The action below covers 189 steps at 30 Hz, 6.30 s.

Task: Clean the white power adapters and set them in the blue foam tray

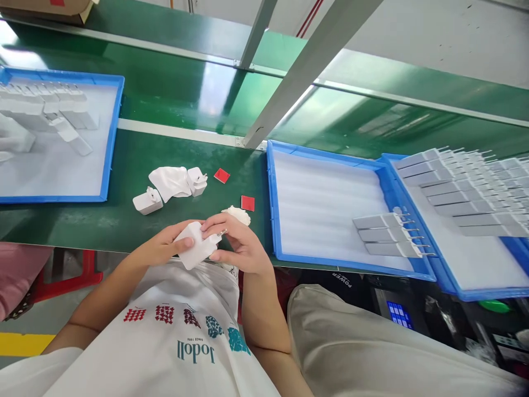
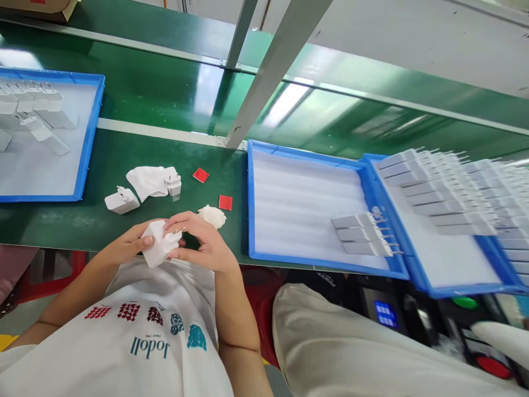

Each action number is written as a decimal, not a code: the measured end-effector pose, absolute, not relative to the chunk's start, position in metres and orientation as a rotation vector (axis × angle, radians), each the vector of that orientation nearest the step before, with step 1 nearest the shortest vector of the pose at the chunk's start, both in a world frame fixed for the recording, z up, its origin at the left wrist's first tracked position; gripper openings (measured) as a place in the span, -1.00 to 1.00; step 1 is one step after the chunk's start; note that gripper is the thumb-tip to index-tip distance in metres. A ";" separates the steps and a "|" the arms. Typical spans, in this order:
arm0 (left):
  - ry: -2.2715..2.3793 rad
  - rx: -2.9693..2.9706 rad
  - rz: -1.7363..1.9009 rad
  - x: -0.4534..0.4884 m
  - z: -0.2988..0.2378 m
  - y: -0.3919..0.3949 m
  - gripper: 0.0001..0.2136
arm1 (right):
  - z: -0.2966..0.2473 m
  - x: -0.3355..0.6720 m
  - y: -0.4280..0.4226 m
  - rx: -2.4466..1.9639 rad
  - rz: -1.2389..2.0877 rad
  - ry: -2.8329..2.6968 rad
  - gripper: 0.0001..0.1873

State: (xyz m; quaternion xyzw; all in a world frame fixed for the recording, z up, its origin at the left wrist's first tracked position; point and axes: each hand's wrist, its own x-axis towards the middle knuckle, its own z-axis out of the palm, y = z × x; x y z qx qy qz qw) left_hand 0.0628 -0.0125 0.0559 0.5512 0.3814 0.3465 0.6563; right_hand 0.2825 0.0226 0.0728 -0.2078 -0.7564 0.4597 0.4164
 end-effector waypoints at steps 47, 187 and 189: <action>1.075 0.945 0.873 0.087 0.072 -0.028 -0.66 | 0.044 0.254 -0.010 -0.767 0.678 -1.487 -0.91; 1.608 1.678 0.877 0.060 0.039 -0.023 -0.78 | 0.060 0.329 0.062 -1.876 0.369 -1.746 -0.72; 1.625 1.639 0.848 0.057 0.038 -0.023 -0.77 | 0.070 0.333 0.078 -2.059 0.462 -1.934 -0.67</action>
